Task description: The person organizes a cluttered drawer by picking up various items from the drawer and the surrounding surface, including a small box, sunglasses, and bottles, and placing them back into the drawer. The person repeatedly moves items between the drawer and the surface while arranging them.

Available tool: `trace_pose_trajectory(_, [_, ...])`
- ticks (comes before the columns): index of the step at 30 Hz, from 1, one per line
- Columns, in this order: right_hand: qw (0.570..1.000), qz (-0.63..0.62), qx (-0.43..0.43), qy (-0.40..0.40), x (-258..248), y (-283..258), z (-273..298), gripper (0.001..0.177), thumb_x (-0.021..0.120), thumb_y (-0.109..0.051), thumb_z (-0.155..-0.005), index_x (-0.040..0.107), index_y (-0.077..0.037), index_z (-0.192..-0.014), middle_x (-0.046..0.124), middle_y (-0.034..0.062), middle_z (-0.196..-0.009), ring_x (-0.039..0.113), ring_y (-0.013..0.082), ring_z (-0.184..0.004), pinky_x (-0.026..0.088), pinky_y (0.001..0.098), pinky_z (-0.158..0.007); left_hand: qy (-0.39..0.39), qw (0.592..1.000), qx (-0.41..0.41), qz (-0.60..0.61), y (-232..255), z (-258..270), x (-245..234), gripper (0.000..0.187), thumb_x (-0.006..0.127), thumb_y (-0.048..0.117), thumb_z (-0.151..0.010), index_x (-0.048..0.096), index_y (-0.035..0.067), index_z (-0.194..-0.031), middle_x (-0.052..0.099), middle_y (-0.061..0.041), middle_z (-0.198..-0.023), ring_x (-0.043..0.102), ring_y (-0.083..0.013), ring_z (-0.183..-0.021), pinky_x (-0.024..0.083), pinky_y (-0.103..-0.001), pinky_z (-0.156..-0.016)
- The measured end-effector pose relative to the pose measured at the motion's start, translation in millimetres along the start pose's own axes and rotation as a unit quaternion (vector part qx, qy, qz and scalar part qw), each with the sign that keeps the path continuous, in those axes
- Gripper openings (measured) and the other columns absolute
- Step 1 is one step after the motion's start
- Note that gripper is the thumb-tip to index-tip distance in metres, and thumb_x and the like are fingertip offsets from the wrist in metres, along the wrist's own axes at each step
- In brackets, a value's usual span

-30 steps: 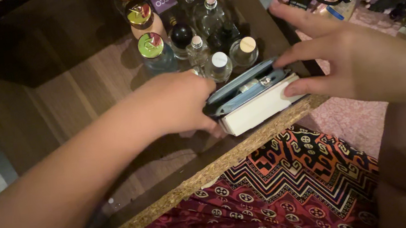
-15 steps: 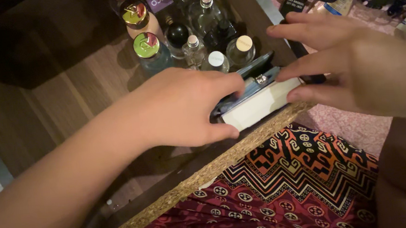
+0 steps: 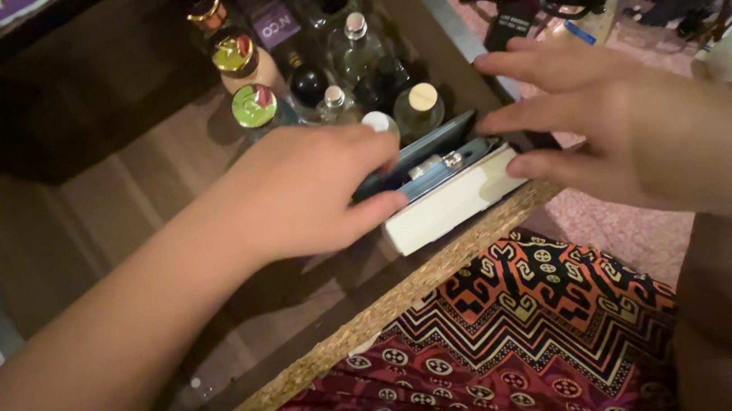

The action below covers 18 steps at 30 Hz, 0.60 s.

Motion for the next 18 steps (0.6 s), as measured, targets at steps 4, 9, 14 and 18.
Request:
trace_pose_trajectory(4, [0.998,-0.037,0.041,-0.007,-8.4,11.1,13.5,0.042,0.074,-0.027,-0.084,0.072,-0.009,-0.122,0.057,0.0196,-0.149,0.056,0.0358,-0.134,0.045,0.046,-0.11,0.023,0.998,0.053,0.012,5.6,2.0,-3.6,0.029,0.068,0.035,-0.091,0.064,0.008,-0.101,0.068,-0.009,-0.094,0.069,-0.0323,-0.085,0.053,-0.046,-0.069])
trace_pose_trajectory(9, [0.991,-0.004,0.13,-0.006,-32.3,36.0,61.5,0.044,0.07,-0.031,-0.088,0.071,-0.01,-0.127,0.059,0.0162,-0.148,0.058,0.0323,-0.131,0.047,0.0446,-0.108,0.019,0.995,0.099,0.012,26.0,1.0,-3.2,0.031,0.07,0.032,-0.086,0.064,0.008,-0.103,0.064,-0.009,-0.088,0.068,-0.03,-0.083,0.053,-0.044,-0.065])
trace_pose_trajectory(14, [0.972,0.038,0.231,-0.017,-53.8,50.6,95.2,0.045,0.065,-0.034,-0.092,0.069,-0.012,-0.131,0.061,0.0127,-0.148,0.061,0.0289,-0.129,0.049,0.0432,-0.106,-0.021,0.999,0.047,-0.003,42.8,-2.1,6.9,0.051,0.071,0.025,-0.085,0.062,0.017,-0.135,0.062,-0.01,-0.097,0.069,-0.0266,-0.079,0.054,-0.041,-0.058])
trace_pose_trajectory(18, [0.984,0.079,0.156,-0.041,-43.0,30.2,80.6,0.046,0.062,-0.037,-0.095,0.068,-0.013,-0.134,0.062,0.0099,-0.147,0.064,0.0262,-0.127,0.051,0.0421,-0.105,0.048,0.991,0.101,-0.073,50.7,-0.2,8.8,0.059,0.072,0.024,-0.079,0.062,0.022,-0.137,0.061,-0.013,-0.111,0.067,-0.0301,-0.092,0.055,-0.039,-0.062])
Point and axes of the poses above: each hand's wrist, its own z-axis away from the middle knuckle, its own x-axis out of the palm, y = z × x, the point moved 1 cm from there along -z, towards the middle knuckle
